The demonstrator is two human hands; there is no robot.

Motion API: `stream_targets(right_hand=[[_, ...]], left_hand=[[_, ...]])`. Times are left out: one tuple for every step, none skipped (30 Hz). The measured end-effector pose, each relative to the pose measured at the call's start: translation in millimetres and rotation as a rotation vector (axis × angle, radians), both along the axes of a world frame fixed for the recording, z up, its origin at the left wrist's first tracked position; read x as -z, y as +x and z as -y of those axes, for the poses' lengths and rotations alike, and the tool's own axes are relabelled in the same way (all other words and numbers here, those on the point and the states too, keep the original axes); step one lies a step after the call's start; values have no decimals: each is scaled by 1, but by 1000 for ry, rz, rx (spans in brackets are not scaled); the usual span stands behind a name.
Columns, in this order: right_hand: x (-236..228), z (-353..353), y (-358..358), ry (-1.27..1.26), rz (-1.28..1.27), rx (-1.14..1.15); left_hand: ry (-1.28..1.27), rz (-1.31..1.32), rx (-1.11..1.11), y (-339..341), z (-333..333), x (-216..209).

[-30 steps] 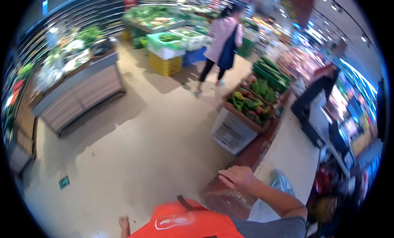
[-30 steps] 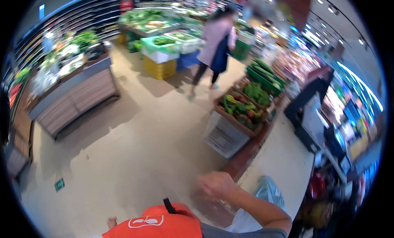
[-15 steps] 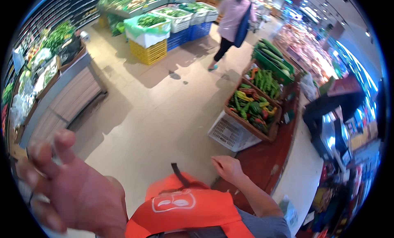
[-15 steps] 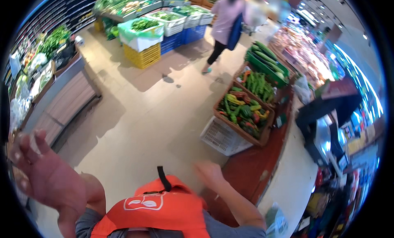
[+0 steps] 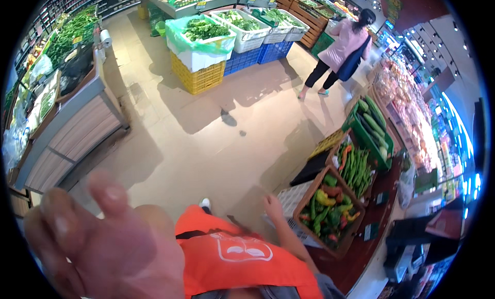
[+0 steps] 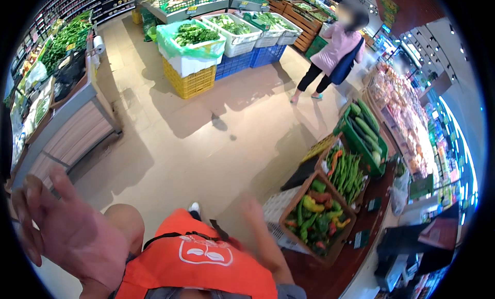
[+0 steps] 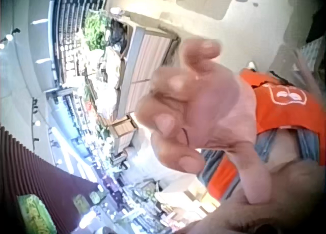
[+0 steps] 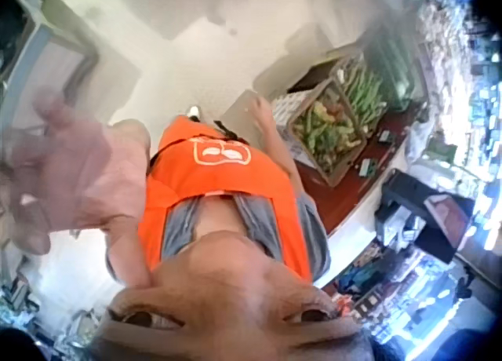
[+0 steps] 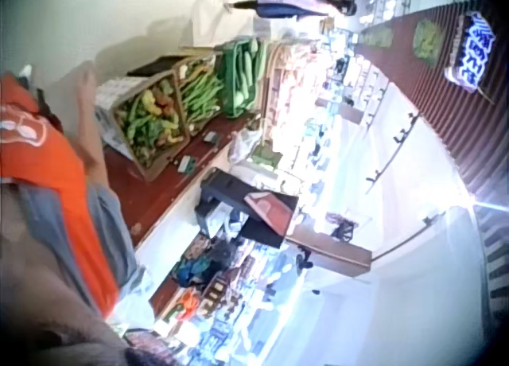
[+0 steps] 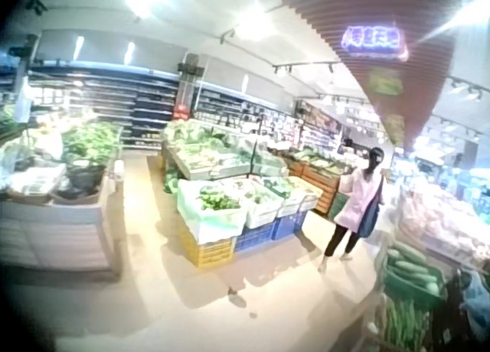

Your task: The person trims the base of lettuce heads using a small knife, removes outer leaves, and places the trimmed lettuce into a white basket. The person repeats this process for several lettuce heads in the produce section.

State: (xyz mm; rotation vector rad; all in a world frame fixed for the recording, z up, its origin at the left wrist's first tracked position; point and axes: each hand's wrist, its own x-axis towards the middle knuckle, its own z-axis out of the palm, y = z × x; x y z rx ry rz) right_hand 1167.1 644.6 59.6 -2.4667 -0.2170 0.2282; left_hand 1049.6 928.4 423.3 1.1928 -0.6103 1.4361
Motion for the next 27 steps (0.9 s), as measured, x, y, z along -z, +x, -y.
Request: stream_targets(right_hand=[[63,63,5,55,-205,290],[91,102,-5,-323,-246,63],[115,141,-12,-675,-220,-196],[91,115,-24,-276,-351,418],[140,171,-58,-363,-331,363],[154,180,-73,-358,-486,485],[148,184,-77,-416,-646,520],[148,180,-70,-435,-759,503],[152,170,-56,-439,-841,453],[159,164,-41,-432,-905,402],[168,155,-26,-420,-956,343],[171,146,0,-401,-983,284],[175,139,33,-384,-996,226],[177,127,73,-367,-991,148],[168,123,117,-359,-972,115],[161,118,165,-371,-935,54],[166,128,210,-410,-882,-6],[165,124,274,-507,-771,-181],[164,120,341,-668,-585,-417],[167,116,411,-780,-344,-532],[177,136,469,-568,16,-264],[166,143,531,-482,33,-105],[131,100,596,-256,-46,67],[88,64,658,-31,-89,257],[24,19,694,300,-227,478],[7,9,722,420,-207,487],[-3,-7,751,549,-195,472]], left_hand=[[-22,22,85,32,-3,-2],[-8,24,132,63,-6,-4],[5,22,186,93,-9,-6],[51,3,222,121,-13,-3],[48,2,302,150,-12,-2],[76,-7,347,174,-10,0],[49,-40,346,196,-14,13],[4,-54,326,223,-17,13],[-39,-63,310,249,-18,11],[-133,-57,276,275,-15,14],[-222,-58,227,300,-8,14],[-254,-27,215,326,0,10],[-279,6,197,353,4,2],[-227,45,217,382,7,-9],[-182,94,279,417,9,-17],[-138,141,338,449,9,-21],[-88,147,380,468,-1,-21],[-171,167,266,491,-13,-19],[-268,193,140,514,-24,-9],[-446,104,-51,541,-31,10],[-298,-98,-205,565,-45,37],[-117,-269,-382,591,-58,67],[-92,-390,-306,614,-72,98],[-384,-755,-244,638,-66,127],[-445,-855,-265,666,-74,169],[-569,-1086,-160,686,-73,204],[-630,-1225,-132,699,-85,262]])
